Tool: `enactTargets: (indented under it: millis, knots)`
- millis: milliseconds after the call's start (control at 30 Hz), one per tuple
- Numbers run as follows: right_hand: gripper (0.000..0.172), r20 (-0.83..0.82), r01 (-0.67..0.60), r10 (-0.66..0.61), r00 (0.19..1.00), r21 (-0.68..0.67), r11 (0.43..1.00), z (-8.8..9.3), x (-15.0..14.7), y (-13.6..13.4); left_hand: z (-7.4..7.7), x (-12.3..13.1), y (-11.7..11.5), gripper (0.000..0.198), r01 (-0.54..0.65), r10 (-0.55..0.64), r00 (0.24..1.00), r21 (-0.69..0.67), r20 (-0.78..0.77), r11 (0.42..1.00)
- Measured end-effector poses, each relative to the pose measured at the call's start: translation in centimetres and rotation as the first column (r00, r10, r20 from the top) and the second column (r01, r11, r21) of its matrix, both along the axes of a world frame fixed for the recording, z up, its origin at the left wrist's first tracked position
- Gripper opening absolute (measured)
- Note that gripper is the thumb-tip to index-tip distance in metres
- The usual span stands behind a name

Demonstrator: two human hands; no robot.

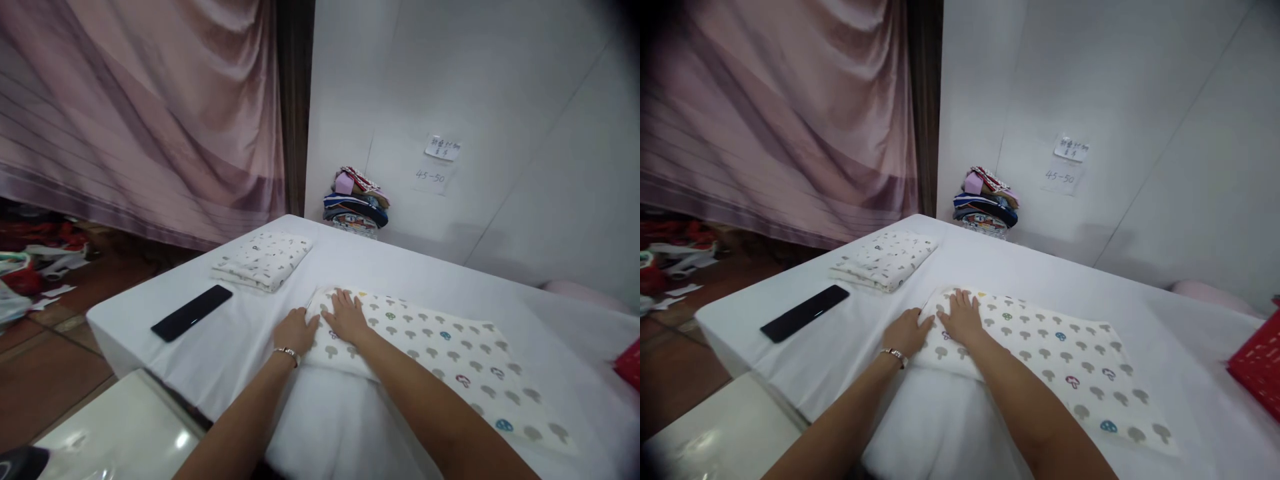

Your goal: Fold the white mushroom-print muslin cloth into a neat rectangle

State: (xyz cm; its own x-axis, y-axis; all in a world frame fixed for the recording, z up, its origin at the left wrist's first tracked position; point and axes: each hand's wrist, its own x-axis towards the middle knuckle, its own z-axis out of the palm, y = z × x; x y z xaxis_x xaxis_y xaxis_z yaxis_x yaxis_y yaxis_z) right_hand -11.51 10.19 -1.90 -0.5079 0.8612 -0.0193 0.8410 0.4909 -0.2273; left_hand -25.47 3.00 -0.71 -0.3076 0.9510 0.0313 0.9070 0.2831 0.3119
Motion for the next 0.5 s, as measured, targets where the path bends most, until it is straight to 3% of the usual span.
enactTargets:
  millis: [100,200,267,400,500]
  knots:
    - [0.065,-0.036,-0.016,0.014,0.999,-0.054,0.998,0.5,0.0,0.4,0.0,-0.2,0.6,0.044,-0.005,0.007,0.998,-0.038,0.069,0.999]
    - [0.064,-0.100,-0.001,-0.014,0.995,-0.155,0.988,1.8,0.7,0.8,0.4,-1.0,1.5,0.048,-0.019,0.038,0.968,-0.075,0.249,0.997]
    - [0.064,-0.130,0.035,-0.052,0.990,-0.126,0.991,2.2,1.5,0.7,0.7,-1.6,2.1,0.046,-0.023,0.058,0.923,-0.096,0.380,0.995]
    - [0.064,-0.079,0.120,-0.122,0.989,-0.029,0.992,1.3,3.0,0.2,1.4,-2.0,2.9,0.039,0.025,0.052,0.850,-0.140,0.524,0.990]
    - [0.066,-0.058,0.109,-0.114,0.992,-0.090,0.990,1.0,3.6,0.3,1.6,-1.9,3.1,0.040,0.065,0.051,0.796,-0.170,0.604,0.983]
